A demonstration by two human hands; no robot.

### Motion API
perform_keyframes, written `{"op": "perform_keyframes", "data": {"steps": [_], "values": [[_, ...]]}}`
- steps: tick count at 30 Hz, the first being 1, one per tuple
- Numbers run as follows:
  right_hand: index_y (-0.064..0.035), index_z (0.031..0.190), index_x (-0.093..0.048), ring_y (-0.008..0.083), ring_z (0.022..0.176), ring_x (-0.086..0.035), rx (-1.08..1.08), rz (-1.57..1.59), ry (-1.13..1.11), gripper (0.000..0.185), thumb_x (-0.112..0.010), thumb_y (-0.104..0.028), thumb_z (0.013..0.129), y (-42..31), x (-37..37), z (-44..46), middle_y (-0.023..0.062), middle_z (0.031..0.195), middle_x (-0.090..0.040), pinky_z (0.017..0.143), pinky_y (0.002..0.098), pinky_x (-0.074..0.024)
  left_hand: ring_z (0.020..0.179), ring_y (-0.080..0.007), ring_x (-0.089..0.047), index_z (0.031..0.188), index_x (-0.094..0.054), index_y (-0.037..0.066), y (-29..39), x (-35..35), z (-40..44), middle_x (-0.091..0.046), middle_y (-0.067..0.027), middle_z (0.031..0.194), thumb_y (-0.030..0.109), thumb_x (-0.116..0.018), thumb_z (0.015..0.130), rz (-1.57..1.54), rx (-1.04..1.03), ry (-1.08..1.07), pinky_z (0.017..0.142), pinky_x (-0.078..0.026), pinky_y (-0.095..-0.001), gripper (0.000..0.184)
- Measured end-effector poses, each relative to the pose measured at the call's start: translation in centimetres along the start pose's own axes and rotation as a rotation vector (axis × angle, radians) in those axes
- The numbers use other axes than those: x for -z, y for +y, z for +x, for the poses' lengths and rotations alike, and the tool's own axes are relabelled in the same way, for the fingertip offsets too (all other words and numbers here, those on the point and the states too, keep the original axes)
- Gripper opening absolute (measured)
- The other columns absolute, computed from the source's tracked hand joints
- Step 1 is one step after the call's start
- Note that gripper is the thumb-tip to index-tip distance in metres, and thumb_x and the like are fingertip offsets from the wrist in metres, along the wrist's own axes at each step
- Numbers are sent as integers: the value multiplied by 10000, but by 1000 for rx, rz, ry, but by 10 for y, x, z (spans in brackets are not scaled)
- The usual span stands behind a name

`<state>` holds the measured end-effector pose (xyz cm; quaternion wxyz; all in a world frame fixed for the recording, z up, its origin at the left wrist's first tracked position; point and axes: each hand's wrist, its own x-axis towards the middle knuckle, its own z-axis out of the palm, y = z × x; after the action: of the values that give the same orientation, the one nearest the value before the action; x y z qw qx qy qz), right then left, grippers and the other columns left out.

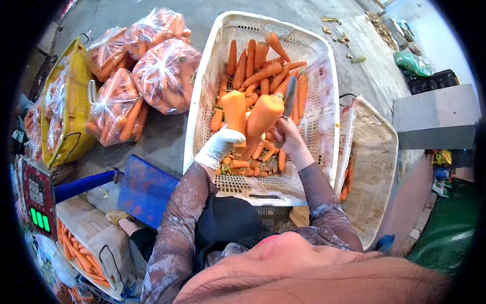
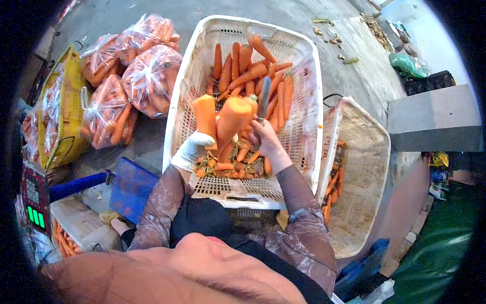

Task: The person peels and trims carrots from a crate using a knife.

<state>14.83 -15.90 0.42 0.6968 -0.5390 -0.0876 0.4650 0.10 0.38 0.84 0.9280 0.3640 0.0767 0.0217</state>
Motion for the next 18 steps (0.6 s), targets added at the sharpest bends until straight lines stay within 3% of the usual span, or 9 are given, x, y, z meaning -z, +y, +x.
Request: {"op": "perform_keyframes", "data": {"steps": [1, 3, 5, 7, 9, 12, 15, 16, 18], "values": [[-79, 986, -564, 34, 442, -427, -97, 217, -36, 269, -655, -274, 824, 5, -3, -2, -53, 659, -527, 390, 188, -325, 1083, -206, -530, 1313, -399, -5, -2, 0, -6, -537, -113, 1196, 212, -661, 656, 2, 28, -16, 935, -412, -317, 740], [-91, 978, -542, 39, 495, -473, -98, 161, -159, 271, -671, -252, 803, -5, -6, -17, -48, 688, -549, 437, 187, -369, 1103, -211, -521, 1317, -393, -2, -17, 5, -20, -525, -115, 1214, 214, -672, 659, -57, 45, -63, 956, -400, -322, 746], [-102, 972, -552, 67, 574, -526, -48, -76, 11, 257, -669, -243, 792, -21, -34, -41, -37, 725, -567, 489, 204, -402, 1108, -211, -518, 1324, -383, 2, 11, -29, -71, -519, -109, 1224, 209, -675, 660, -55, 33, 132, 959, -400, -315, 754], [-120, 967, -570, 128, 737, -556, 47, -4, 49, 234, -639, -272, 804, -6, -19, -37, 15, 839, -598, 607, 263, -429, 994, -265, -565, 1248, -433, -21, 19, -38, -116, -568, -148, 1102, 214, -643, 649, -63, -201, 199, 905, -438, -367, 676], [-100, 1148, -549, 182, 850, -563, 103, 27, 185, 435, -596, -386, 824, -20, -39, -62, 59, 1055, -596, 733, 342, -467, 881, -320, -611, 1172, -483, -44, 28, -36, -170, -618, -187, 981, 220, -611, 639, -142, -407, 291, 852, -476, -418, 609], [-68, 1261, -481, 88, 729, -533, 19, 343, -55, 545, -564, -420, 854, 7, -8, -26, 67, 1180, -574, 611, 232, -444, 871, -335, -588, 1176, -455, -52, 32, -31, -281, -586, -194, 974, 300, -582, 671, -477, -568, 666, 826, -482, -456, 629], [-53, 1195, -514, 50, 493, -412, -46, 395, 59, 511, -622, -390, 827, 12, 0, -10, 35, 1004, -608, 448, 176, -379, 798, -280, -563, 1047, -510, 15, 30, -10, -397, -554, -126, 876, 295, -573, 682, -591, -552, 963, 760, -493, -435, 464], [-51, 1135, -543, 40, 413, -329, -68, 366, 151, 477, -660, -376, 807, 17, 2, -3, 11, 881, -616, 390, 157, -337, 720, -292, -544, 885, -502, 73, 20, 38, -443, -532, -97, 824, 309, -579, 688, -382, -850, 1060, 662, -487, -420, 316], [-69, 1048, -553, 45, 407, -327, -95, 343, 159, 421, -684, -373, 788, 18, -5, -1, -10, 777, -560, 385, 161, -326, 716, -201, -549, 898, -518, 102, 61, 42, -527, -535, -52, 819, 277, -578, 802, -400, -1096, 1159, 644, -497, -357, 208]]}}
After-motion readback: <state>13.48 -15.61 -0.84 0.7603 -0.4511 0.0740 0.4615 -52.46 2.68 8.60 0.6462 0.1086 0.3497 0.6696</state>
